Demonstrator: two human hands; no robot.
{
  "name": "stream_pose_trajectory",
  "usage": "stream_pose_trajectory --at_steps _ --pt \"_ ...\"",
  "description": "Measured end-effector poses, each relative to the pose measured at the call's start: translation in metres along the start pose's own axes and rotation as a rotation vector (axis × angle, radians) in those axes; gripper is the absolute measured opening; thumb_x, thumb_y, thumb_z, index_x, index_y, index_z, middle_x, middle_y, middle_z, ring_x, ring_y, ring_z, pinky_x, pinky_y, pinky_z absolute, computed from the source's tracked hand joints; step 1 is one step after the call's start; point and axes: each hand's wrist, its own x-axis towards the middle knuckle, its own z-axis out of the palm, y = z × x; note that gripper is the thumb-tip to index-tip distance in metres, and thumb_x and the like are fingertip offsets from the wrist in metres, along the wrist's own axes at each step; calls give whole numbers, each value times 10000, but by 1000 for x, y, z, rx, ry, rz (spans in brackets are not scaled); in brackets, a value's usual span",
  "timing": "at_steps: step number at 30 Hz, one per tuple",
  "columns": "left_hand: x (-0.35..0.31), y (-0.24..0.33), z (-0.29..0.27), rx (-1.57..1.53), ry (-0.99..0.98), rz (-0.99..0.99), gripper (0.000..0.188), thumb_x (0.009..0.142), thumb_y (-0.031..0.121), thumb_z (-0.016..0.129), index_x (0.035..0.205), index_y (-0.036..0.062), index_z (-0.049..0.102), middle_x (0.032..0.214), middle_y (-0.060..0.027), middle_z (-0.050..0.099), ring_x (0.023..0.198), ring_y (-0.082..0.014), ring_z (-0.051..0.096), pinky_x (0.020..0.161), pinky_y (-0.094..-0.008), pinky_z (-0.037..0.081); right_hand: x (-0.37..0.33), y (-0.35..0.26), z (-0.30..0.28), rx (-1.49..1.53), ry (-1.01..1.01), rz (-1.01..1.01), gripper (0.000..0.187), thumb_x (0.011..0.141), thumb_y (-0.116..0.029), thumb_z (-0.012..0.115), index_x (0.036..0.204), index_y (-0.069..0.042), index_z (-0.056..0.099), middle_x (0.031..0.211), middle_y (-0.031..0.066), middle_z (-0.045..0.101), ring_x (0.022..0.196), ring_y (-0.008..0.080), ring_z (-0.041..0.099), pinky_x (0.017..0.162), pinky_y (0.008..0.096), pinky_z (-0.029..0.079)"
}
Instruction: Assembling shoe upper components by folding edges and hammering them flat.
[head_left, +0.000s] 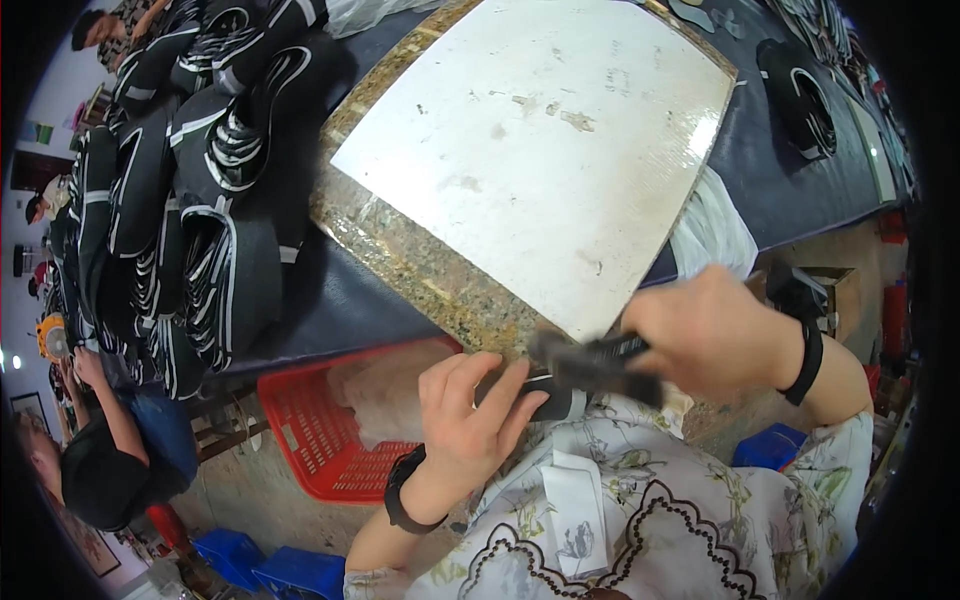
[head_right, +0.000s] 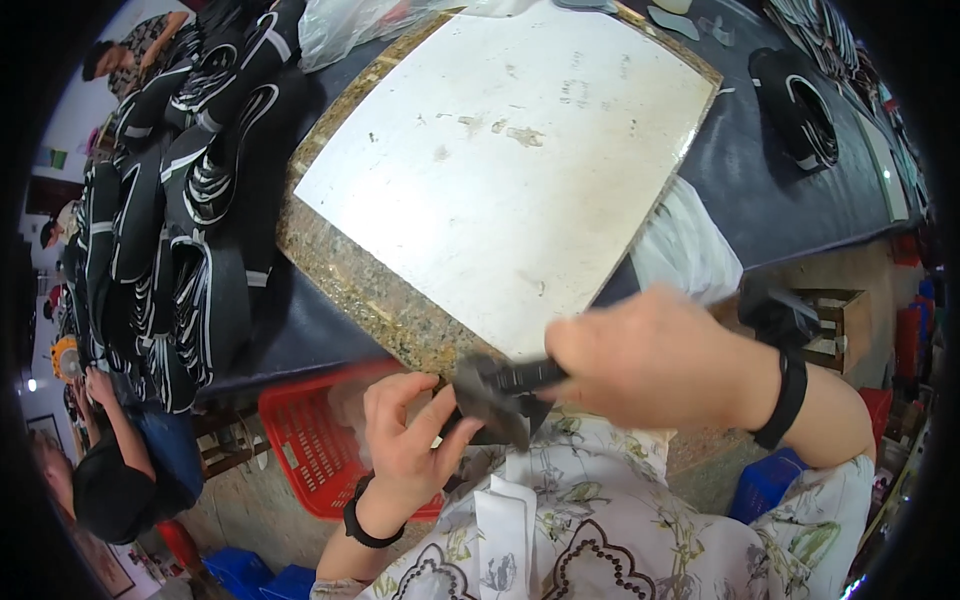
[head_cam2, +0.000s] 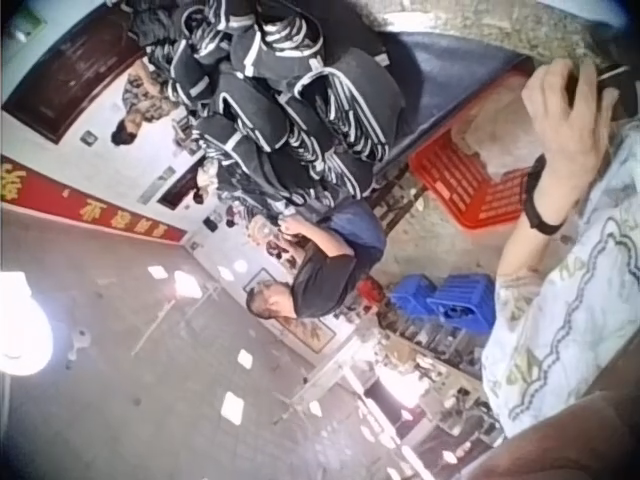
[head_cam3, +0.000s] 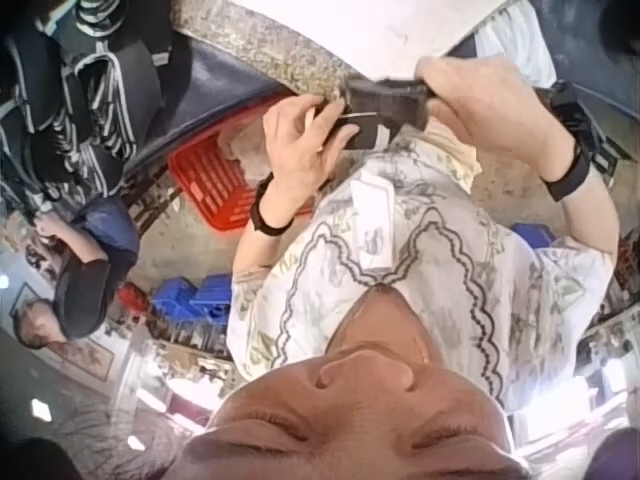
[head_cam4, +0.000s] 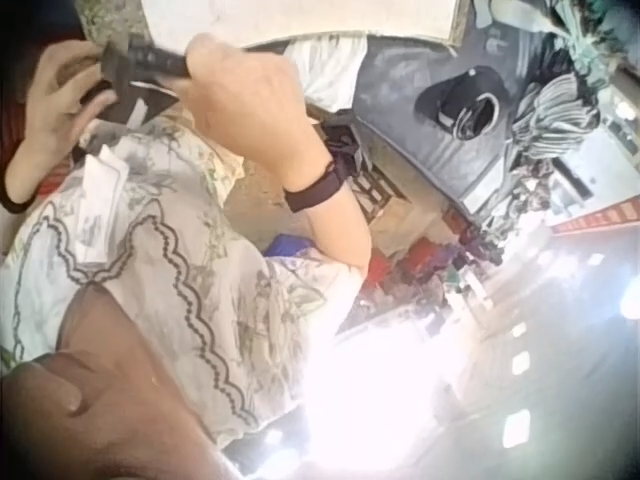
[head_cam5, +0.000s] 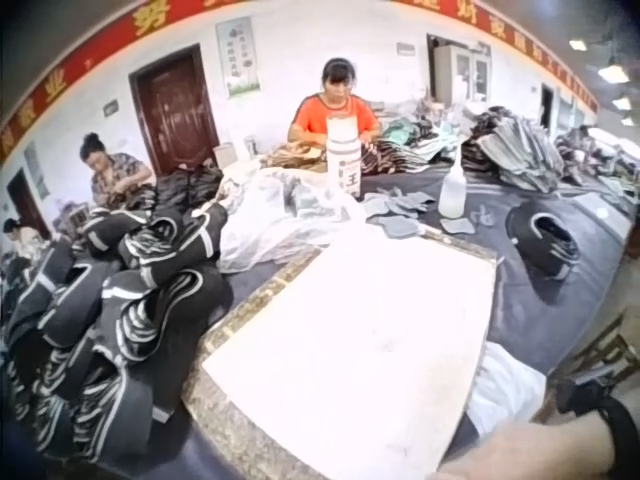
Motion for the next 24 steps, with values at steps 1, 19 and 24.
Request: stream_pose_trajectory --at_steps 1,19,24 --pt "-1 2 -1 80 -16 55 351 652 80 801 962 51 639 965 -98 584 916 -287 534 781 -382 419 4 4 -5 35 65 39 236 837 -255 657 831 -68 512 617 102 568 516 305 587 464 393 432" --pt "6 1 -89 -718 -658 -217 165 765 64 727 837 36 582 749 -74 601 768 -244 546 767 -366 392 32 5 35 720 75 -413 606 793 -383 748 1203 4 526 1142 186 589 1062 339 572 897 392 464" --pt "9 25 -143 -1154 25 -210 211 717 -5 752 790 -61 562 623 -142 577 528 -204 519 549 -354 423 30 -32 68 982 -279 -479 280 870 -216 674 1048 -11 606 1030 131 632 913 251 616 783 357 484"
